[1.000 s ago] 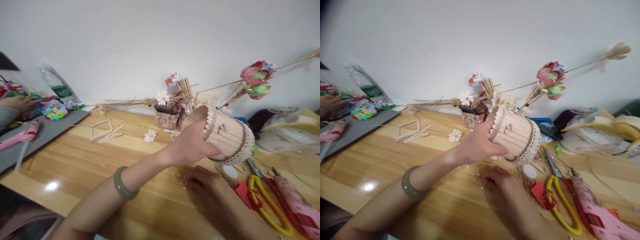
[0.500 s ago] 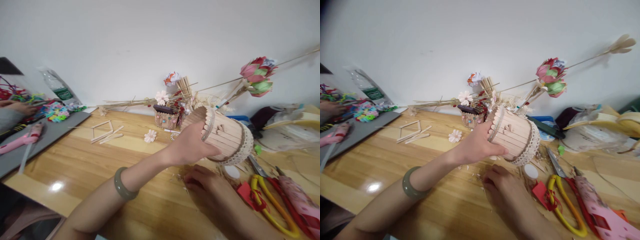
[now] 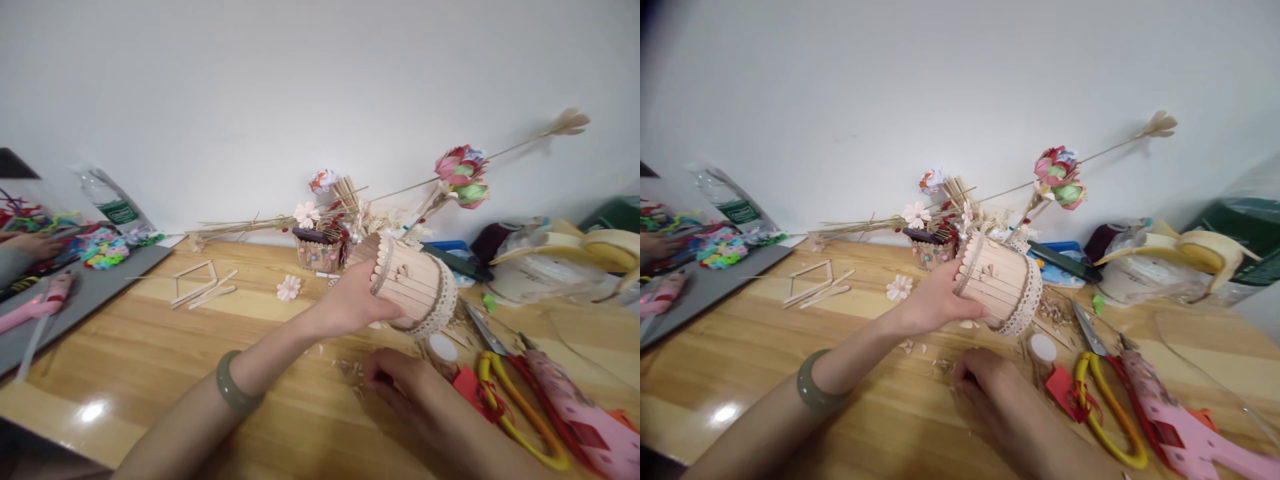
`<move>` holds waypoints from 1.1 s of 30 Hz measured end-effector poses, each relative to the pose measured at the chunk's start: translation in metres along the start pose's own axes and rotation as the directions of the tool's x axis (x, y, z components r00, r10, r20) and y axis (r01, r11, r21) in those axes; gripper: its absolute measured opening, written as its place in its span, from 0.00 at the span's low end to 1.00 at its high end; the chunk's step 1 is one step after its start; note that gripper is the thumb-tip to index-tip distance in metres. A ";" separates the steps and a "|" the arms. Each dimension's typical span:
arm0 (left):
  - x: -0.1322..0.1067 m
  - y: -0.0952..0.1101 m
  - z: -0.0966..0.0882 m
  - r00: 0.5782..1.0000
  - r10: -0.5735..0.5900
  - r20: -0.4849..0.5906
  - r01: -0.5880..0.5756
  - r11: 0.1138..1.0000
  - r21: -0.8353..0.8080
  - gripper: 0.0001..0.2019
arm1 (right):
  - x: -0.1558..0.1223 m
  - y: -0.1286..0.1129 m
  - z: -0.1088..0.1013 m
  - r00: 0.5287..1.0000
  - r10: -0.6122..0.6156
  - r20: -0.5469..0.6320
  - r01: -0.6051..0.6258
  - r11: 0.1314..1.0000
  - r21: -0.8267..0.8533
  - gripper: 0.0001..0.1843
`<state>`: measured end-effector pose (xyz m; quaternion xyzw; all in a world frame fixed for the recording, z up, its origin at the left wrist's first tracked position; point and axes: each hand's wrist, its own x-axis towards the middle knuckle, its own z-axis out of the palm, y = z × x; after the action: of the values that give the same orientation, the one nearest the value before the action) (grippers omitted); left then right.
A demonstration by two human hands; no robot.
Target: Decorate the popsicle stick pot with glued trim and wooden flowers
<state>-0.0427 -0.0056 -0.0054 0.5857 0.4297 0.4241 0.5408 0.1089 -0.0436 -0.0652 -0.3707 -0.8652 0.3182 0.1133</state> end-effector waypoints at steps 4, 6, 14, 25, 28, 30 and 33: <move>0.002 -0.002 -0.001 0.999 -0.006 0.044 0.006 1.000 -0.010 0.20 | -0.009 -0.011 -0.018 0.998 -0.053 0.030 0.049 0.992 0.113 0.07; 0.003 -0.003 -0.002 0.998 0.009 0.065 -0.010 1.000 0.019 0.21 | -0.016 -0.016 -0.032 0.998 -0.064 -0.019 0.066 0.985 0.161 0.07; 0.000 -0.006 -0.001 0.977 0.015 0.213 -0.031 0.997 0.068 0.25 | -0.036 -0.006 -0.075 0.852 -0.095 -0.515 0.199 0.968 0.150 0.08; -0.007 0.000 0.007 0.959 -0.035 0.281 0.020 0.998 0.056 0.25 | -0.033 0.007 -0.070 0.682 -0.206 -0.702 0.103 0.977 -0.187 0.05; -0.008 0.002 0.008 0.961 -0.055 0.271 0.031 0.995 0.090 0.24 | -0.034 0.007 -0.068 0.630 -0.278 -0.725 0.062 0.949 -0.310 0.06; -0.009 0.002 0.009 0.961 -0.053 0.271 0.027 0.995 0.100 0.24 | -0.034 0.007 -0.066 0.609 -0.305 -0.732 0.048 0.936 -0.350 0.07; -0.010 0.003 0.008 0.963 -0.042 0.267 0.014 0.995 0.103 0.24 | -0.032 0.007 -0.063 0.598 -0.313 -0.738 0.026 0.928 -0.372 0.06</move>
<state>-0.0372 -0.0175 -0.0035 0.6582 0.3813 0.3108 0.5699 0.1624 -0.0332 -0.0194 -0.4001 -0.7985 -0.0353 0.4484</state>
